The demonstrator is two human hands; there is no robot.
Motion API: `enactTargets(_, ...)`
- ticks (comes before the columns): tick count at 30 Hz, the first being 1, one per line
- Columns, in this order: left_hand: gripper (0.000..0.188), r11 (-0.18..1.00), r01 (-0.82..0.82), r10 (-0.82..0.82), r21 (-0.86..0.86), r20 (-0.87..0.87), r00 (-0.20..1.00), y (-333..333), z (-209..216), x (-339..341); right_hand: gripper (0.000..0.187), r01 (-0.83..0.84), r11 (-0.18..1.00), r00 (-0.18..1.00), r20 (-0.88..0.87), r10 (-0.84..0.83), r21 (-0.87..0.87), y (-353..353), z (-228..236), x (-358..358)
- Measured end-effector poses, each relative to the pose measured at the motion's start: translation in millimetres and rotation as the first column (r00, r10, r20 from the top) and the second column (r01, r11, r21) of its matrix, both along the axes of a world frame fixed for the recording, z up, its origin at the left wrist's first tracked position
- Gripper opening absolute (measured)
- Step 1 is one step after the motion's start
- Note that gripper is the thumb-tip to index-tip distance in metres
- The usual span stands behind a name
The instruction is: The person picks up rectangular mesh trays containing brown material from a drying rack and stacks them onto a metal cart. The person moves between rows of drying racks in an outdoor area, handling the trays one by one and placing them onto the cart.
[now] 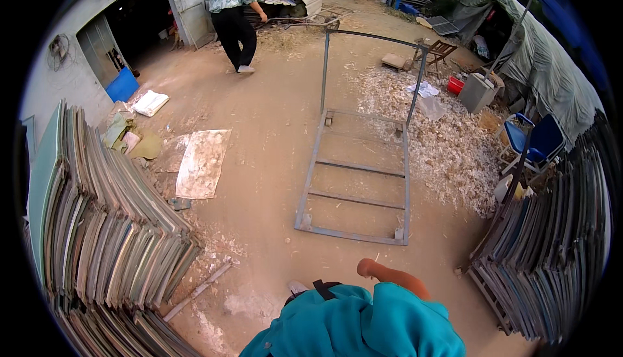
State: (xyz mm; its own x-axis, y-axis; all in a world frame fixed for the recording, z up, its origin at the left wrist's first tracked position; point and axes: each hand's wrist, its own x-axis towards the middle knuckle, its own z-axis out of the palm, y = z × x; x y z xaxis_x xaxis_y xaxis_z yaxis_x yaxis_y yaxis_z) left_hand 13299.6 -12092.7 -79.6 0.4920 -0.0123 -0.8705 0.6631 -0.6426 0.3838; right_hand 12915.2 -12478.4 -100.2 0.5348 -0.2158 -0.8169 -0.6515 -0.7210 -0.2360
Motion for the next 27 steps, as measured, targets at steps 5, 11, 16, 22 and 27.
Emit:
enactTargets(5, 0.032, 0.959, 0.047, -0.035, -0.280, 0.049, 0.998, -195.5, 40.4, 121.9, 0.019, 0.352, 0.934, 0.919, -0.213, -0.333, 0.057, -44.6, 37.4, 49.2)
enactTargets(11, 0.022, 0.835, 0.424, -0.378, -0.350, 0.195, 0.905, -377.5, 28.4, 222.1, 0.021, 0.450, 0.891, 0.868, -0.261, -0.422, 0.056, -111.2, 9.6, 121.2)
enactTargets(16, 0.007, 0.886, 0.460, -0.463, 0.054, 0.082, 0.882, -424.4, -11.6, 324.6, 0.025, 0.864, 0.501, 0.500, -0.192, -0.844, 0.049, -244.7, 31.8, 257.2)
enactTargets(22, 0.007, 0.893, 0.430, -0.433, 0.135, -0.009, 0.901, -530.8, 6.8, 402.9, 0.023, 0.724, 0.677, 0.659, 0.157, -0.736, 0.133, -425.9, 27.3, 386.3)
enactTargets(27, 0.007, 0.904, 0.412, -0.415, 0.119, 0.004, 0.910, -640.1, -4.9, 496.3, 0.027, 0.904, 0.384, 0.233, 0.535, -0.812, 0.190, -542.7, 45.8, 465.4)
